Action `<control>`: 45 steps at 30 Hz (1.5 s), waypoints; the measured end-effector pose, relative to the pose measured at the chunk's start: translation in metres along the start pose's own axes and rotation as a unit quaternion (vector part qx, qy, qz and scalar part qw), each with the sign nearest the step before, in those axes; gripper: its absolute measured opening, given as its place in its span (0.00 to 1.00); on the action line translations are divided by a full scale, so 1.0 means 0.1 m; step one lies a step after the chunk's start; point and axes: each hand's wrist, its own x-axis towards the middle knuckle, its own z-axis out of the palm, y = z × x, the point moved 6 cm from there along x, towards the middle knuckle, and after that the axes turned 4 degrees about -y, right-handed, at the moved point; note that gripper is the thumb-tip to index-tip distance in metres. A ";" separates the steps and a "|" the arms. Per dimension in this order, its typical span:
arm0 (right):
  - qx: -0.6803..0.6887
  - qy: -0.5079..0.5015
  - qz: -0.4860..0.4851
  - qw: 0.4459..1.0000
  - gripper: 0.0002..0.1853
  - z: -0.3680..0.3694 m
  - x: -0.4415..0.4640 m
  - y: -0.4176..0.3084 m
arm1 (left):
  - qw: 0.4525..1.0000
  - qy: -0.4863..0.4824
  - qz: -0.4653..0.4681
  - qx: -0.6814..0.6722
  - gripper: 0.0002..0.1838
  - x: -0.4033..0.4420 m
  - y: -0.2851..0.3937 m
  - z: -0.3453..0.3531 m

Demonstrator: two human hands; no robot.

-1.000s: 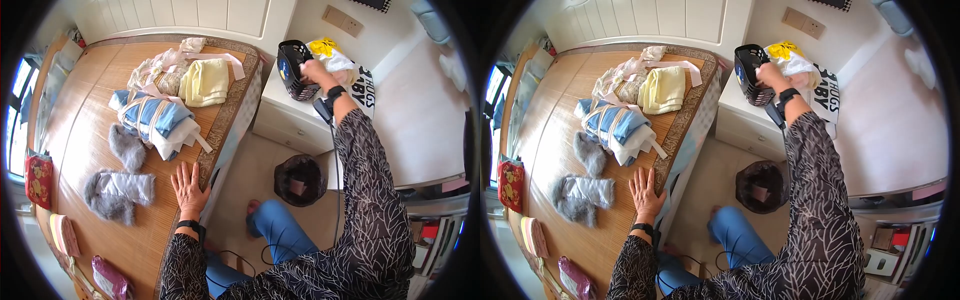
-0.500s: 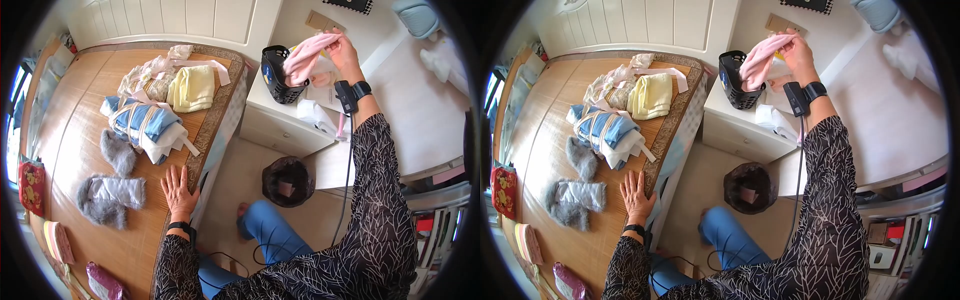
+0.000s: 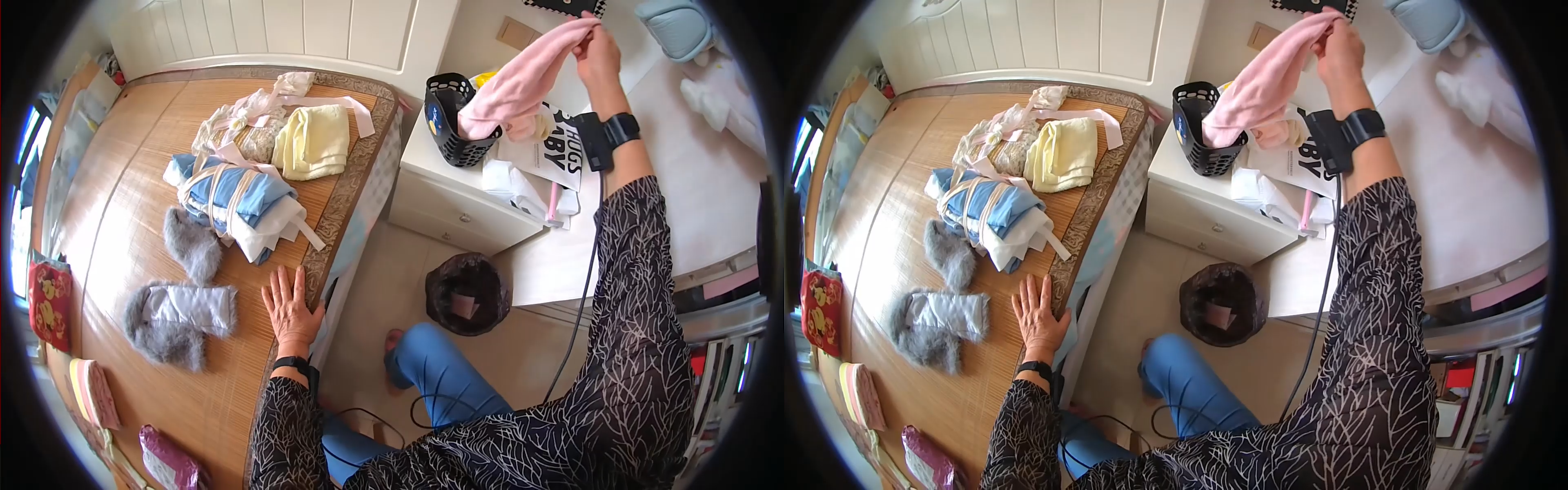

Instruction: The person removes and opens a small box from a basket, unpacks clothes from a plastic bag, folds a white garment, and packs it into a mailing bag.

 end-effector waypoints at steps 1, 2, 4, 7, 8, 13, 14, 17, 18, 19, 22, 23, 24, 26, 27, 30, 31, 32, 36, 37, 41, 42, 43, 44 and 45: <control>0.040 0.005 -0.005 0.999 0.13 0.07 -0.05 -0.13 | 1.000 -0.003 -0.001 -0.002 0.43 0.00 0.00 0.00; 0.079 0.010 -0.009 0.997 0.13 0.08 -0.07 -0.20 | 1.000 -0.002 0.001 -0.003 0.44 0.00 0.00 0.00; 0.169 -0.097 -0.018 0.981 0.13 -0.20 0.27 0.15 | 1.000 0.003 0.005 -0.005 0.44 -0.01 -0.01 0.01; 0.169 -0.206 -0.012 0.964 0.10 0.39 -0.30 0.04 | 1.000 0.001 0.003 -0.002 0.45 -0.01 0.00 -0.01; 0.193 -0.297 -0.017 0.935 0.08 0.78 -0.48 0.12 | 1.000 -0.001 0.002 -0.001 0.45 -0.01 0.01 -0.02; 0.332 -0.391 0.177 0.840 0.10 2.41 -1.88 0.51 | 1.000 -0.002 0.002 0.011 0.45 -0.03 0.01 0.02; 0.386 -0.392 0.123 0.826 0.10 2.58 -2.00 0.26 | 1.000 -0.004 0.000 0.013 0.45 -0.01 0.02 0.02; 0.283 -0.309 -0.028 0.907 0.09 2.93 -1.87 -0.02 | 1.000 -0.002 0.005 0.017 0.46 0.01 0.05 0.01; 0.176 -0.349 -0.094 0.916 0.14 3.03 -1.85 0.08 | 1.000 0.000 0.007 0.016 0.46 0.01 0.04 0.01; 0.079 -0.350 -0.150 0.921 0.16 2.99 -1.90 0.26 | 1.000 -0.003 0.004 0.018 0.46 0.02 0.04 0.01; -0.191 -0.391 -0.144 0.889 0.24 2.53 -2.05 1.04 | 1.000 -0.004 0.002 0.011 0.46 0.02 0.05 0.01; -0.301 -0.407 -0.122 0.854 0.25 2.23 -1.95 1.19 | 1.000 -0.007 0.000 0.012 0.45 0.01 0.03 0.03; -0.402 -0.404 -0.124 0.812 0.23 1.89 -1.82 1.38 | 1.000 -0.009 -0.002 0.013 0.45 0.02 0.02 0.04; -0.521 -0.346 -0.063 0.778 0.23 1.08 -1.58 1.64 | 1.000 -0.007 0.001 0.014 0.45 0.06 0.02 0.04; -0.582 -0.369 -0.029 0.724 0.24 0.77 -1.50 1.83 | 1.000 -0.006 0.003 0.015 0.45 0.05 0.02 0.04; -0.693 -0.462 0.019 0.553 0.17 0.20 -1.59 2.20 | 1.000 -0.010 -0.001 0.016 0.44 0.02 0.03 0.03; -0.697 -0.449 -0.001 0.558 0.14 0.20 -1.59 2.21 | 1.000 -0.011 -0.002 0.017 0.44 0.03 0.03 0.02; -0.701 -0.438 -0.022 0.563 0.11 0.22 -1.60 2.23 | 1.000 -0.011 -0.002 0.016 0.44 0.04 0.04 0.01; -0.656 -0.472 -0.113 0.578 0.07 0.33 -1.79 2.16 | 1.000 -0.004 0.008 0.011 0.44 0.01 0.03 0.02; -0.653 -0.481 -0.140 0.568 0.06 0.31 -1.90 2.04 | 1.000 0.004 0.010 0.010 0.44 0.01 0.01 0.03; -0.610 -0.534 -0.230 0.538 0.04 0.30 -2.47 1.37 | 1.000 0.013 0.014 0.004 0.44 0.00 -0.01 0.03; -0.587 -0.549 -0.253 0.540 0.04 0.30 -2.69 1.18 | 1.000 0.012 0.018 -0.002 0.45 -0.02 -0.02 0.04; -0.570 -0.568 -0.271 0.529 0.03 0.29 -2.92 1.02 | 1.000 0.012 0.017 -0.007 0.45 -0.03 -0.01 0.00; -0.548 -0.587 -0.292 0.519 0.02 0.33 -3.16 0.87 | 0.999 0.025 0.030 -0.008 0.45 -0.04 -0.02 -0.01; -0.522 -0.608 -0.314 0.510 0.02 0.37 -3.43 0.72 | 0.999 0.023 0.037 -0.001 0.46 -0.03 -0.06 0.02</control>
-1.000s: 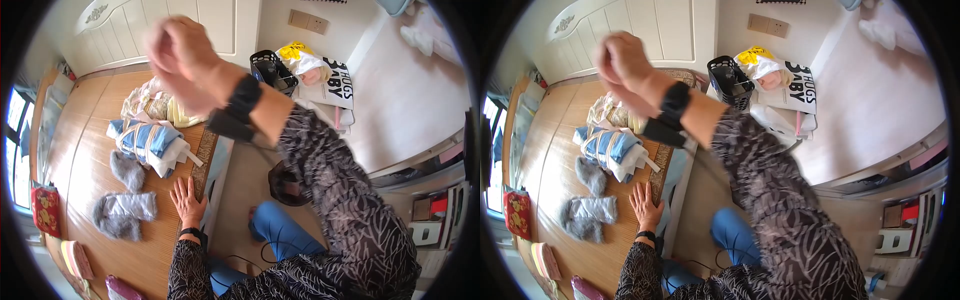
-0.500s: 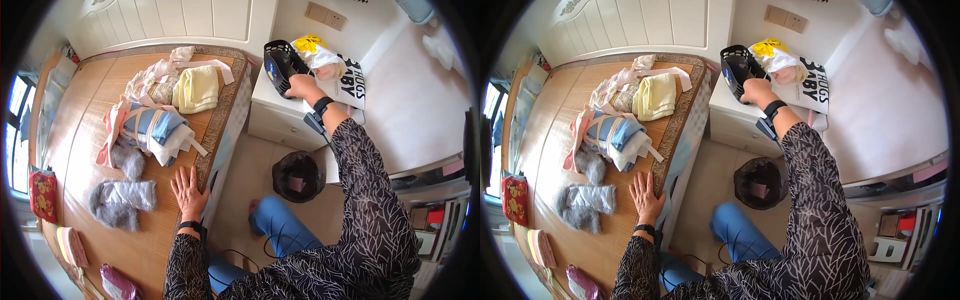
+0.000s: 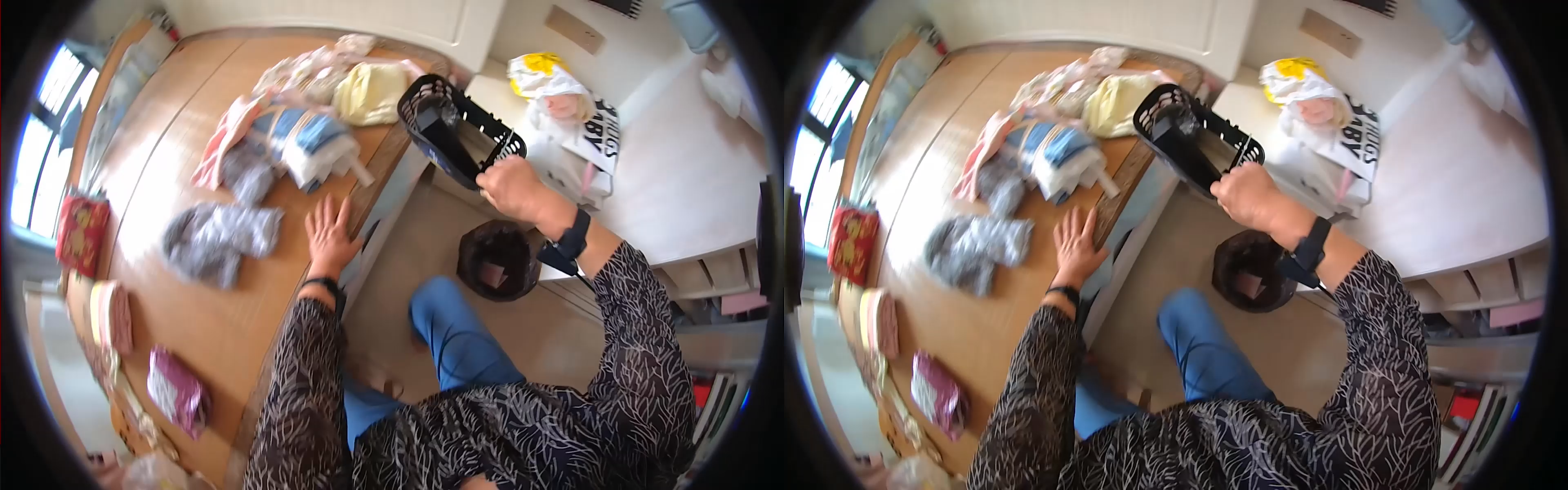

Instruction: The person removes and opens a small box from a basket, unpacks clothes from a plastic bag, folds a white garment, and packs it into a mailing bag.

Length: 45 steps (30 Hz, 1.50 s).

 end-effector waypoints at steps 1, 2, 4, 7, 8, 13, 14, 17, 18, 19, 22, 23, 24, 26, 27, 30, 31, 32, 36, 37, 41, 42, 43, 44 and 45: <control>0.010 -0.016 -0.040 0.999 0.02 -0.02 0.00 -0.30 | 0.999 0.001 0.016 -0.030 0.45 -0.01 -0.06 -0.01; 0.021 -0.033 -0.080 0.996 0.02 -0.04 -0.01 -0.55 | 0.996 -0.020 0.012 -0.080 0.42 0.00 -0.21 0.14; 0.046 -0.037 -0.151 0.987 0.02 -0.12 -0.03 -1.06 | 0.898 0.008 -0.028 -0.440 0.25 -0.29 -0.32 0.07; 0.088 -0.010 -0.240 0.967 0.02 -0.23 -0.02 -1.82 | 0.769 0.161 -0.160 -0.597 0.18 -1.24 -0.71 -0.41; 0.101 0.047 -0.272 0.956 0.04 -0.27 -0.01 -2.05 | 0.776 0.224 -0.215 -0.549 0.13 -1.66 -0.72 -0.77; 0.062 0.101 -0.415 0.902 0.03 -0.25 0.15 -3.19 | 0.916 0.283 -0.210 -0.192 0.16 -3.01 -0.42 -1.75; 0.056 0.102 -0.438 0.891 0.03 -0.26 0.18 -3.38 | 0.950 0.243 -0.181 -0.075 0.18 -3.16 -0.32 -1.81; 0.032 0.084 -0.483 0.871 0.02 -0.16 0.30 -3.86 | 0.948 0.089 -0.306 -0.014 0.34 -3.44 -0.49 -1.51; 0.020 0.086 -0.485 0.870 0.02 -0.15 0.31 -4.00 | 0.938 0.094 -0.330 -0.041 0.37 -3.57 -0.64 -1.39; 0.013 0.088 -0.485 0.870 0.01 -0.13 0.28 -4.04 | 0.934 0.089 -0.345 -0.017 0.35 -3.57 -0.61 -1.41; 0.013 0.087 -0.475 0.876 0.01 -0.11 0.27 -4.03 | 0.931 0.087 -0.354 -0.018 0.33 -3.60 -0.60 -1.43; 0.024 0.084 -0.473 0.877 0.01 -0.09 0.32 -3.89 | 0.930 0.068 -0.359 -0.039 0.32 -3.43 -0.57 -1.44; 0.050 0.063 -0.448 0.891 0.01 -0.08 0.35 -3.85 | 0.930 0.059 -0.359 -0.058 0.31 -3.37 -0.58 -1.45; 0.108 0.126 -0.436 0.885 0.01 -0.22 0.34 -3.76 | 0.912 0.117 -0.376 -0.118 0.30 -3.41 -0.62 -1.51; 0.139 0.158 -0.425 0.880 0.01 -0.31 0.35 -3.70 | 0.901 0.143 -0.382 -0.146 0.29 -3.43 -0.65 -1.58; 0.166 0.151 -0.383 0.896 0.01 -0.40 0.40 -3.58 | 0.816 0.228 -0.378 -0.372 0.22 -3.64 -0.84 -1.64; 0.170 0.159 -0.373 0.898 0.02 -0.42 0.43 -3.55 | 0.797 0.278 -0.344 -0.411 0.20 -3.75 -0.96 -1.63; 0.175 0.138 -0.372 0.901 0.03 -0.42 0.44 -3.55 | 0.736 0.266 -0.364 -0.505 0.18 -3.87 -1.06 -1.59; 0.180 0.154 -0.366 0.900 0.05 -0.52 0.37 -3.55 | 0.510 0.249 -0.305 -0.765 0.17 -4.02 -0.91 -1.41; 0.181 0.153 -0.363 0.901 0.05 -0.54 0.36 -3.55 | 0.466 0.245 -0.294 -0.798 0.18 -4.05 -0.88 -1.36; 0.196 0.132 -0.361 0.902 0.08 -0.64 0.33 -3.54 | 0.335 0.250 -0.311 -0.854 0.19 -4.20 -0.83 -1.20; 0.200 0.121 -0.360 0.903 0.09 -0.65 0.33 -3.52 | 0.327 0.230 -0.329 -0.856 0.20 -4.25 -0.83 -1.17; 0.204 0.111 -0.358 0.904 0.10 -0.65 0.32 -3.51 | 0.313 0.236 -0.330 -0.859 0.20 -4.28 -0.84 -1.15; 0.196 0.109 -0.360 0.906 0.12 -0.68 0.29 -3.54 | 0.299 0.241 -0.326 -0.864 0.20 -4.34 -0.85 -1.12; 0.189 0.105 -0.361 0.907 0.13 -0.69 0.29 -3.54 | 0.286 0.249 -0.326 -0.866 0.20 -4.36 -0.86 -1.09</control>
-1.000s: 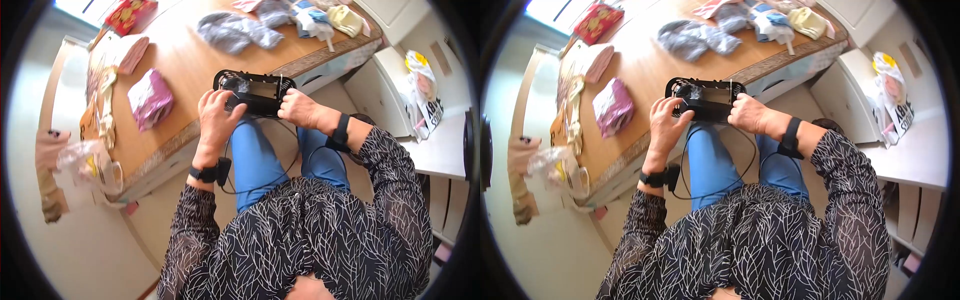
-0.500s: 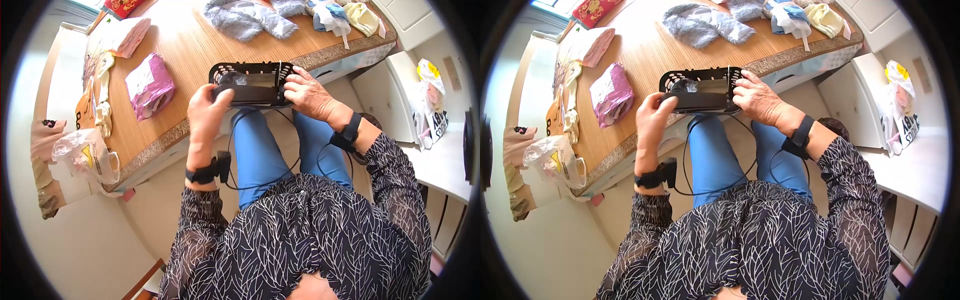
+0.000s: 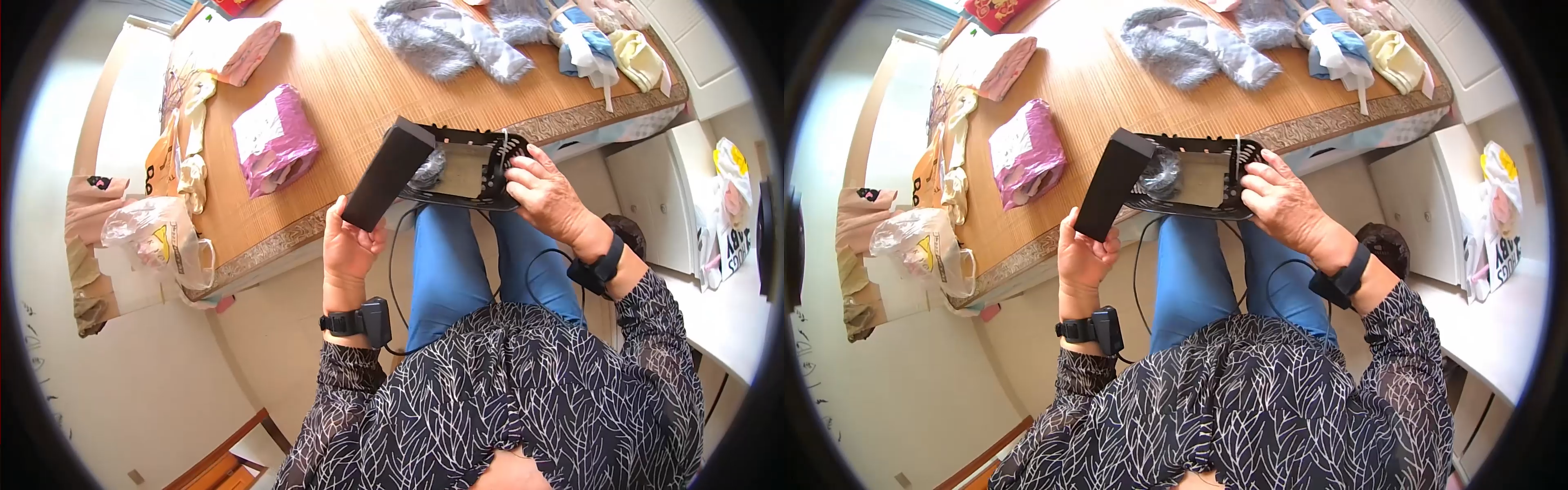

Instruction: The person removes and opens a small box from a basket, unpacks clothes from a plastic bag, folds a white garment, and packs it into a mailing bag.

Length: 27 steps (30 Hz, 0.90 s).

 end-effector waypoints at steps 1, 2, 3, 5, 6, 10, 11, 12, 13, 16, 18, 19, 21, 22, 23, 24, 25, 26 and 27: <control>-0.004 -0.007 -0.001 1.000 0.13 -0.01 0.01 -0.01 | 1.000 -0.008 -0.010 0.015 0.22 0.00 0.01 -0.03; -0.008 -0.015 -0.002 1.000 0.14 0.01 0.01 -0.02 | 1.000 -0.009 -0.020 0.016 0.22 -0.02 0.01 -0.06; -0.006 -0.025 -0.001 1.000 0.17 0.04 0.00 0.00 | 0.999 -0.009 -0.029 0.014 0.22 -0.05 0.01 -0.07; 0.040 -0.045 0.022 0.998 0.18 -0.04 0.04 -0.03 | 0.999 -0.015 -0.047 0.004 0.24 -0.07 -0.03 -0.17; 0.057 -0.059 0.036 0.996 0.19 -0.14 0.08 -0.07 | 0.999 -0.014 -0.047 0.014 0.24 -0.08 -0.01 -0.22; 0.243 0.041 0.074 0.966 0.25 -0.30 0.32 -0.16 | 0.998 -0.024 -0.049 0.044 0.25 -0.12 -0.05 -0.14; 0.284 0.068 0.116 0.949 0.27 -0.28 0.38 -0.16 | 0.997 -0.035 -0.052 0.049 0.25 -0.15 -0.07 -0.05; 0.489 0.082 0.219 0.840 0.26 -0.16 0.45 -0.16 | 0.997 -0.019 -0.061 0.037 0.25 -0.19 -0.11 0.07; 0.567 0.098 0.249 0.779 0.26 -0.14 0.47 -0.20 | 0.997 -0.009 -0.071 0.022 0.25 -0.29 -0.20 0.27; 0.676 0.072 0.280 0.678 0.23 0.05 0.66 -0.16 | 0.990 -0.096 -0.105 0.011 0.28 -0.28 -0.43 0.23; 0.703 0.047 0.293 0.647 0.21 0.15 0.67 -0.24 | 0.984 -0.144 -0.106 0.003 0.30 -0.39 -0.50 0.25; 0.712 0.046 0.300 0.633 0.20 0.19 0.67 -0.27 | 0.981 -0.158 -0.110 0.002 0.32 -0.45 -0.52 0.27; 0.723 0.050 0.310 0.615 0.16 0.27 0.60 -0.32 | 0.978 -0.165 -0.118 0.037 0.36 -0.55 -0.53 0.23; 0.736 0.043 0.315 0.598 0.16 0.34 0.57 -0.35 | 0.977 -0.158 -0.119 0.073 0.38 -0.59 -0.52 0.18; 0.748 0.037 0.318 0.581 0.16 0.38 0.56 -0.36 | 0.980 -0.160 -0.088 0.081 0.39 -0.59 -0.49 0.17; 0.761 0.031 0.321 0.563 0.16 0.42 0.55 -0.37 | 0.981 -0.163 -0.057 0.090 0.41 -0.59 -0.46 0.16; 0.752 0.042 0.334 0.567 0.16 0.41 0.55 -0.39 | 0.981 -0.163 -0.028 0.098 0.42 -0.59 -0.43 0.13; 0.747 0.042 0.346 0.567 0.16 0.40 0.54 -0.41 | 0.980 -0.174 -0.010 0.099 0.42 -0.60 -0.42 0.12; 0.740 0.043 0.358 0.567 0.16 0.35 0.54 -0.42 | 0.978 -0.186 0.007 0.099 0.43 -0.59 -0.40 0.12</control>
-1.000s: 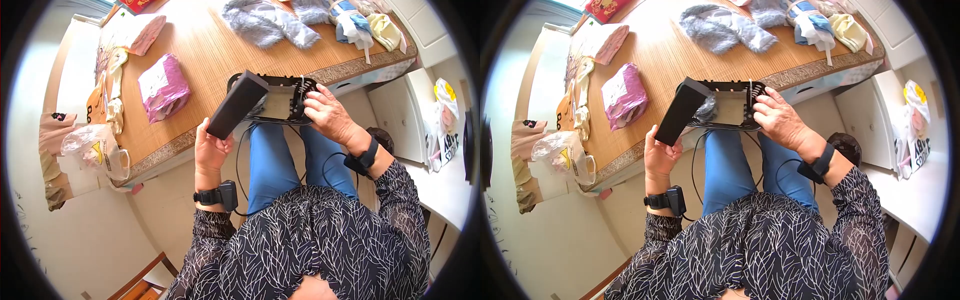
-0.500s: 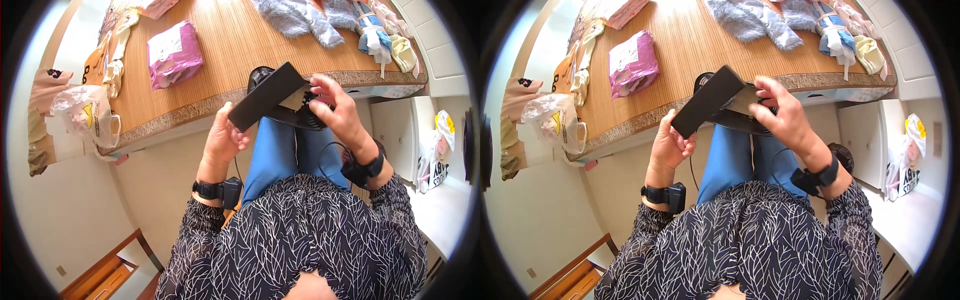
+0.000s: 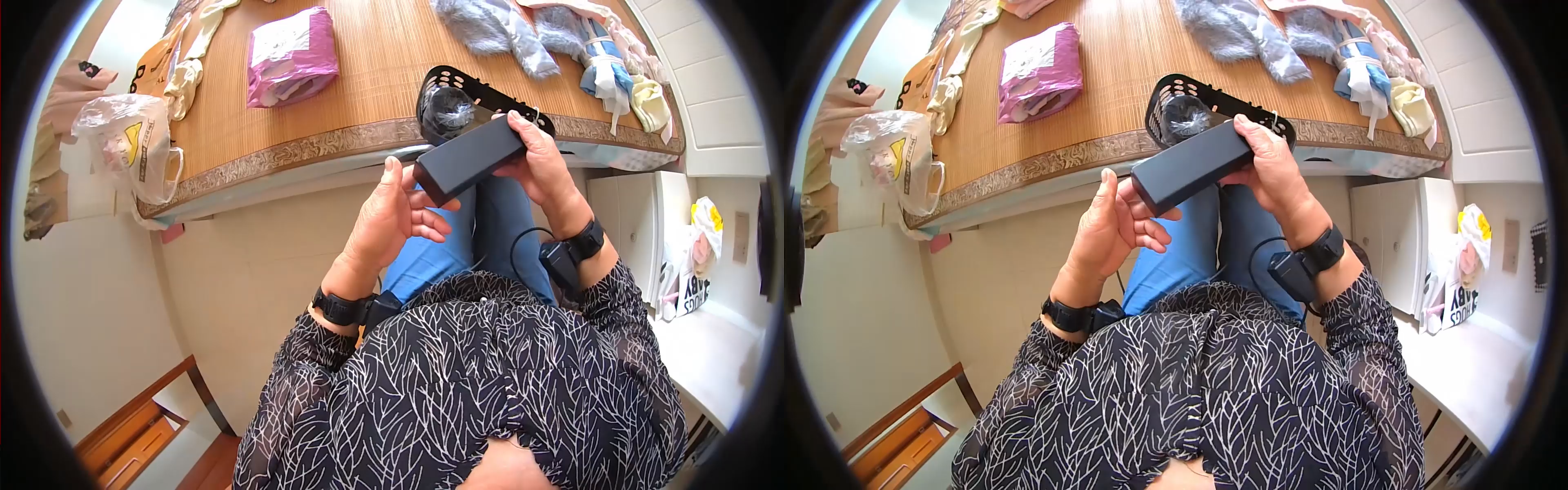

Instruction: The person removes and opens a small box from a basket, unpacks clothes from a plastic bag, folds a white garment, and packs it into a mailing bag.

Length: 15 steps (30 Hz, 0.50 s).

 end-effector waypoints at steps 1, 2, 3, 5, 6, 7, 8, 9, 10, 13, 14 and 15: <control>-0.002 0.013 0.006 1.000 0.16 0.01 -0.02 -0.02 | 0.999 -0.022 0.001 -0.026 0.43 0.01 0.01 0.02; 0.000 -0.006 0.019 1.000 0.17 0.01 -0.02 -0.02 | 0.998 -0.044 0.002 -0.052 0.43 0.02 0.02 0.05; -0.003 -0.026 0.024 0.999 0.18 0.02 -0.02 -0.03 | 0.991 -0.077 -0.013 -0.109 0.43 0.04 0.02 0.13; -0.011 -0.062 0.032 0.997 0.19 0.08 -0.02 -0.05 | 0.973 -0.143 -0.032 -0.176 0.43 0.09 0.03 0.25; -0.023 -0.066 0.005 0.998 0.20 0.12 -0.02 -0.07 | 0.966 -0.173 -0.037 -0.188 0.42 0.12 0.02 0.30; -0.037 -0.065 -0.007 0.997 0.21 0.15 -0.06 -0.09 | 0.962 -0.171 -0.056 -0.205 0.41 0.11 -0.01 0.39; -0.049 -0.064 -0.018 0.997 0.21 0.19 -0.08 -0.10 | 0.958 -0.168 -0.074 -0.221 0.39 0.09 -0.04 0.48; -0.061 -0.063 -0.030 0.996 0.21 0.21 -0.10 -0.11 | 0.958 -0.163 -0.071 -0.225 0.38 0.09 -0.06 0.47; -0.135 -0.039 -0.057 0.988 0.22 0.18 -0.09 -0.13 | 0.958 -0.159 -0.069 -0.228 0.36 0.10 -0.08 0.45; -0.407 0.013 -0.231 0.884 0.26 0.19 -0.13 -0.35 | 0.974 -0.113 -0.029 -0.192 0.31 0.10 -0.09 0.42; -0.521 0.017 -0.343 0.781 0.28 0.32 -0.28 -0.48 | 0.980 -0.099 -0.014 -0.174 0.29 0.11 -0.08 0.42; -0.617 0.020 -0.442 0.650 0.31 0.51 -0.45 -0.54 | 0.984 -0.085 0.000 -0.156 0.28 0.12 -0.06 0.41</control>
